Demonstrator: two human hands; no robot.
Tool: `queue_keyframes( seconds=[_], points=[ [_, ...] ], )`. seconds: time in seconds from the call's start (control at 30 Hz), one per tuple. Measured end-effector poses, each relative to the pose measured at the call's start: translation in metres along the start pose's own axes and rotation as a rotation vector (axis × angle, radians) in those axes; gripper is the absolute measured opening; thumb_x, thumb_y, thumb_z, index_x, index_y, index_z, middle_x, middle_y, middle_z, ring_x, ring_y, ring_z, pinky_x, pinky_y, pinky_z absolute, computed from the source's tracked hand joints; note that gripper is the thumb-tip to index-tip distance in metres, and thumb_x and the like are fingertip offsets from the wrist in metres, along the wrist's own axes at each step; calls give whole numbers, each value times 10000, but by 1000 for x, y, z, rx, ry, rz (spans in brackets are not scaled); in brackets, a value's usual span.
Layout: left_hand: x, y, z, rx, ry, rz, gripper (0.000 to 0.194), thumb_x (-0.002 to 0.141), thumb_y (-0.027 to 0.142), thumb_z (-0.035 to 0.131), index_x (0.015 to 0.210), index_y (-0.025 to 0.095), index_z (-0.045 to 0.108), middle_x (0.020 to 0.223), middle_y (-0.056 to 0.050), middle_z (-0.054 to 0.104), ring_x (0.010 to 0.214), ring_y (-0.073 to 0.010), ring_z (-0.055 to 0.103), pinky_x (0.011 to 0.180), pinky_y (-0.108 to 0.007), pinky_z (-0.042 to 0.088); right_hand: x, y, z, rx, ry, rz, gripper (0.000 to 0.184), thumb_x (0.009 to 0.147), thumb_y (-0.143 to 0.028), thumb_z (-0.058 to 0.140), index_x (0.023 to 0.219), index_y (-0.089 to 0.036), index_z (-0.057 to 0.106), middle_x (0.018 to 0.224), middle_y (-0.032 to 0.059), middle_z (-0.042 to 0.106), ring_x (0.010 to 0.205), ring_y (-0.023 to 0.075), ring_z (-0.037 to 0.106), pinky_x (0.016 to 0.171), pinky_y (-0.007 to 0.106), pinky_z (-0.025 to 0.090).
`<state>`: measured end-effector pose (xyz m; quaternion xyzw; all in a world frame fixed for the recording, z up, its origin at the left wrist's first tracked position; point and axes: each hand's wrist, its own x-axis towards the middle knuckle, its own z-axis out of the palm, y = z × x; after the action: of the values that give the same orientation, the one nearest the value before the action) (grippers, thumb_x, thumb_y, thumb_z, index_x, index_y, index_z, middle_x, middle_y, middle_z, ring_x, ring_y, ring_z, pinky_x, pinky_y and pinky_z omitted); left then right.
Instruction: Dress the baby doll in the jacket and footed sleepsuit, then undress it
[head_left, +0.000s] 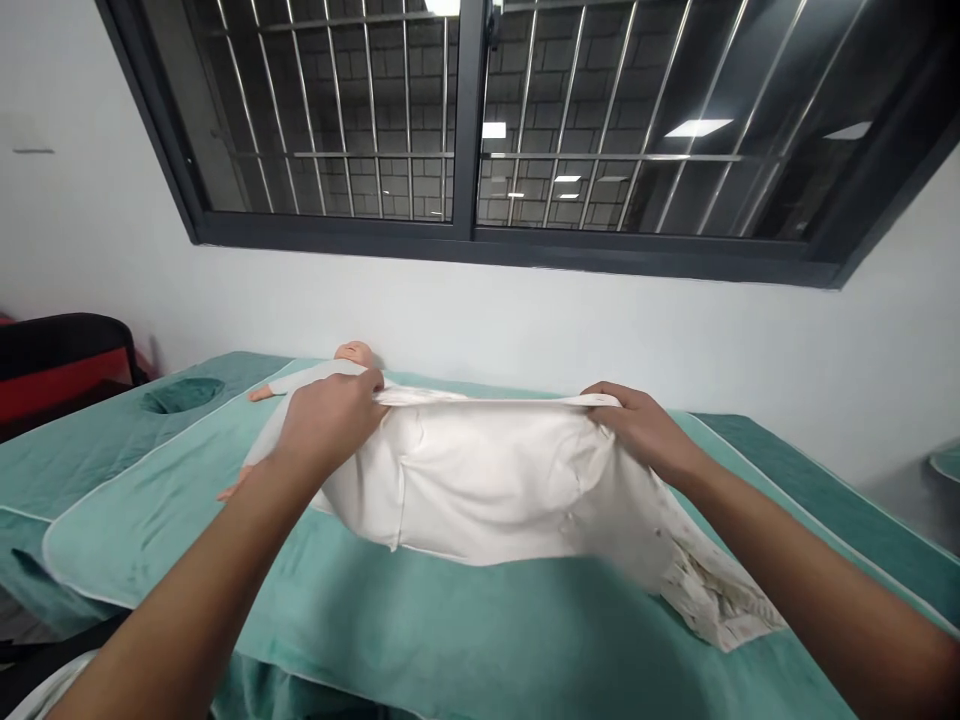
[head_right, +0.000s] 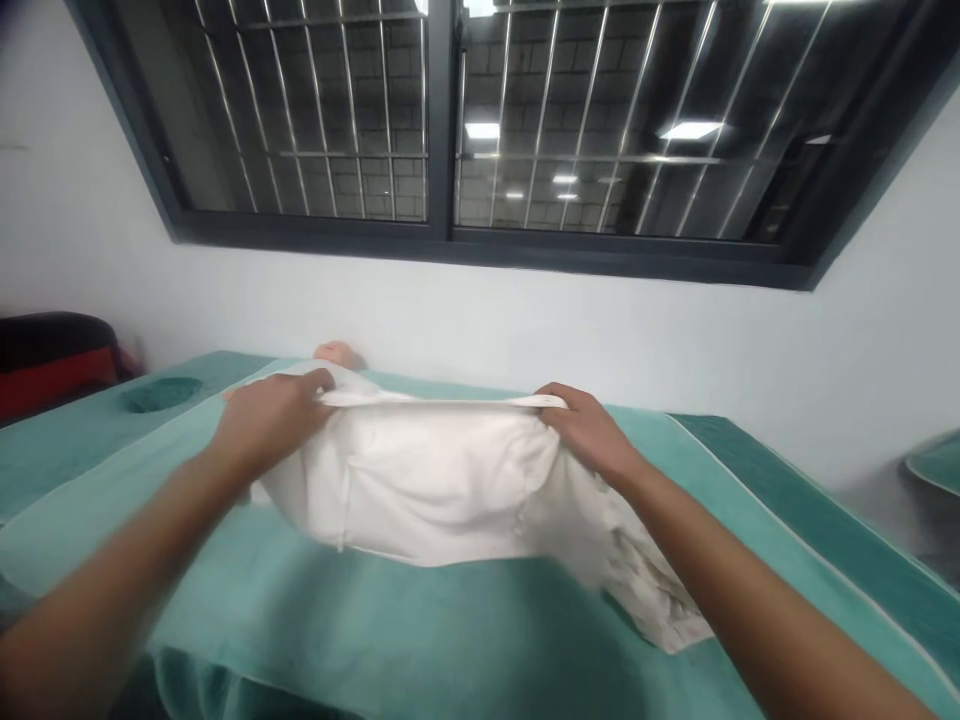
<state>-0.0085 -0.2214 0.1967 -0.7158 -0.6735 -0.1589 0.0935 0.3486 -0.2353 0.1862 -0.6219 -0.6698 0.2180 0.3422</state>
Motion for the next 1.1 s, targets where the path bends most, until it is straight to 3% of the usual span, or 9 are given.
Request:
queue_keyframes(
  seconds=[0.13,0.3,0.47,0.53,0.6,0.67,0.77,0.9,1.1],
  points=[
    [10,-10,25,44,-165,-55,243,818,310,399,775,212,617,793,-98,662,717,-273,623,651,-375,439,25,20,20,-20,-295,11,234,814,-373,480,885,-210,632,899,37,689,794,220,635,647,290,471],
    [55,-17,88,78,-266,-77,203,793,196,452,848,159,644,902,-163,672,856,-313,649,711,-406,466,82,44,75,-626,-215,15,234,842,-280,446,933,-217,652,1038,86,689,933,255,627,748,339,460],
    [98,-12,162,58,-253,-91,292,831,173,449,1082,122,589,1020,-183,647,927,-316,631,735,-409,474,126,59,132,-729,-117,93,347,833,-129,408,1124,-170,591,1082,175,657,937,308,624,747,419,459],
    [97,1,186,49,-230,-80,341,830,171,471,1161,135,547,1129,-180,604,1031,-320,583,786,-414,464,126,60,159,-747,-61,-9,430,821,-86,423,1235,-130,530,1267,217,564,1136,332,539,884,461,422],
    [85,20,205,39,-160,-22,375,820,120,465,1185,168,534,1226,-158,549,1151,-312,498,877,-421,426,119,59,190,-680,-47,-230,485,833,-108,461,1318,-111,469,1407,202,454,1300,314,398,1025,456,337],
    [70,39,220,-26,-58,125,346,826,87,433,1127,196,566,1181,-122,569,1121,-274,500,910,-408,403,109,60,220,-511,-130,-369,430,882,-173,449,1309,-133,482,1363,151,511,1270,253,435,1039,392,349],
    [56,57,238,-139,-170,201,255,852,126,430,1024,183,609,1055,-100,616,1016,-249,550,884,-388,429,104,67,252,-388,-205,-337,337,930,-182,373,1205,-146,565,1255,117,600,1184,212,514,1021,356,376],
    [65,51,255,-101,-150,117,345,899,124,357,1159,140,582,1286,-142,550,1184,-278,490,993,-452,389,117,89,255,-477,-140,-284,413,953,-251,378,1320,-113,507,1463,128,439,1364,255,347,1130,430,240],
    [83,32,264,-51,-58,148,512,937,205,348,1447,159,356,1458,-121,441,1286,-284,430,1024,-472,395,132,108,231,-581,-42,-171,539,945,-313,393,1439,-97,380,1568,87,258,1412,235,265,1106,363,307]
  ],
)
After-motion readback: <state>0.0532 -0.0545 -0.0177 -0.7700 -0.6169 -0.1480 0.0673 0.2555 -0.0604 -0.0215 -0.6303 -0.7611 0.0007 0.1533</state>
